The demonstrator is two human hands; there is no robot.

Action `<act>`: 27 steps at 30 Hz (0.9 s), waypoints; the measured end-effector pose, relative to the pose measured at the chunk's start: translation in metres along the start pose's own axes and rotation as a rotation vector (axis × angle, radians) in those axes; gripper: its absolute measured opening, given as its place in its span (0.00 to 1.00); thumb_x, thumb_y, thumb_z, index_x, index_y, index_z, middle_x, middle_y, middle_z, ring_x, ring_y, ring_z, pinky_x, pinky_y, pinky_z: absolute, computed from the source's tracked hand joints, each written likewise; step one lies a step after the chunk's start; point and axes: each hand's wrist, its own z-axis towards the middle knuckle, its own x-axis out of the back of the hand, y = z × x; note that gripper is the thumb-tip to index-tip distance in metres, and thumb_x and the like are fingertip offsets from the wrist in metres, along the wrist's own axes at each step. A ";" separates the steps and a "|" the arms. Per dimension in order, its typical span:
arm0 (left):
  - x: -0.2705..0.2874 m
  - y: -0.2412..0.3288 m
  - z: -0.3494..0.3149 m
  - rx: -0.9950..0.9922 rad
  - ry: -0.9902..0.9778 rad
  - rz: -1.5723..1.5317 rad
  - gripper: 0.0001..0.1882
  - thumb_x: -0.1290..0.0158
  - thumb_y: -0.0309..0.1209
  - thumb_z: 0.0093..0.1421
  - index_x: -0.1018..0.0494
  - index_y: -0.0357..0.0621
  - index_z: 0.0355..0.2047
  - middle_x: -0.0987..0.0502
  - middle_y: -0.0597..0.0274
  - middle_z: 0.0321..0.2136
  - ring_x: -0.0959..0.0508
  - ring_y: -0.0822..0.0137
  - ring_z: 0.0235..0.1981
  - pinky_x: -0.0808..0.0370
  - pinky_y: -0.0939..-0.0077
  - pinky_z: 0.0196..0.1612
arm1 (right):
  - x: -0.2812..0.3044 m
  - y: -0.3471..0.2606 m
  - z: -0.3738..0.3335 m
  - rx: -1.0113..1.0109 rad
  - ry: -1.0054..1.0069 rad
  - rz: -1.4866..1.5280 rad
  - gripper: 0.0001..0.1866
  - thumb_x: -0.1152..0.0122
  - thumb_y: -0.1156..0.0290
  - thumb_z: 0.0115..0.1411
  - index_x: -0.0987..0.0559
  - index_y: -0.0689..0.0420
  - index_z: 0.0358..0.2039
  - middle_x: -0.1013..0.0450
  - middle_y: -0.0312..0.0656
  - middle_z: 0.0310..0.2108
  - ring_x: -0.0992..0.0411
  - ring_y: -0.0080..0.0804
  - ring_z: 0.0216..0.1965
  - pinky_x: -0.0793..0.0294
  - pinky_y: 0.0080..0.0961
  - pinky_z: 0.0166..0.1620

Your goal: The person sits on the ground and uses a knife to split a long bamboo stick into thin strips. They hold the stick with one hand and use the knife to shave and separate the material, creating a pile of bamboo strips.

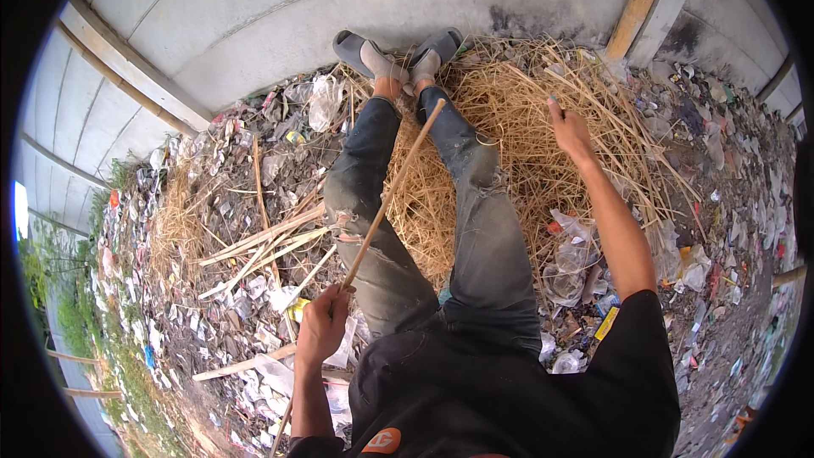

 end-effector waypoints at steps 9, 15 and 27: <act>-0.025 0.029 0.098 -0.064 0.046 -0.378 0.18 0.47 0.44 0.73 0.26 0.40 0.36 0.37 0.78 0.14 0.41 0.84 0.14 0.47 0.81 0.17 | -0.019 -0.148 -0.126 0.627 -0.086 -0.025 0.31 0.47 0.43 0.70 0.21 0.60 0.23 0.28 0.47 0.13 0.26 0.47 0.17 0.29 0.41 0.22; -0.030 0.067 0.126 -0.051 0.016 -0.450 0.20 0.42 0.48 0.69 0.27 0.41 0.36 0.37 0.78 0.15 0.40 0.84 0.14 0.47 0.81 0.17 | -0.030 -0.184 -0.176 0.779 -0.161 0.010 0.28 0.44 0.45 0.68 0.20 0.60 0.27 0.26 0.50 0.14 0.23 0.52 0.19 0.25 0.45 0.24; -0.054 0.049 0.128 0.039 -0.040 -0.474 0.16 0.43 0.37 0.67 0.19 0.37 0.27 0.34 0.77 0.15 0.39 0.82 0.19 0.44 0.76 0.22 | -0.043 -0.189 -0.195 0.745 -0.220 0.038 0.28 0.45 0.45 0.68 0.19 0.61 0.30 0.25 0.52 0.16 0.22 0.55 0.21 0.24 0.47 0.26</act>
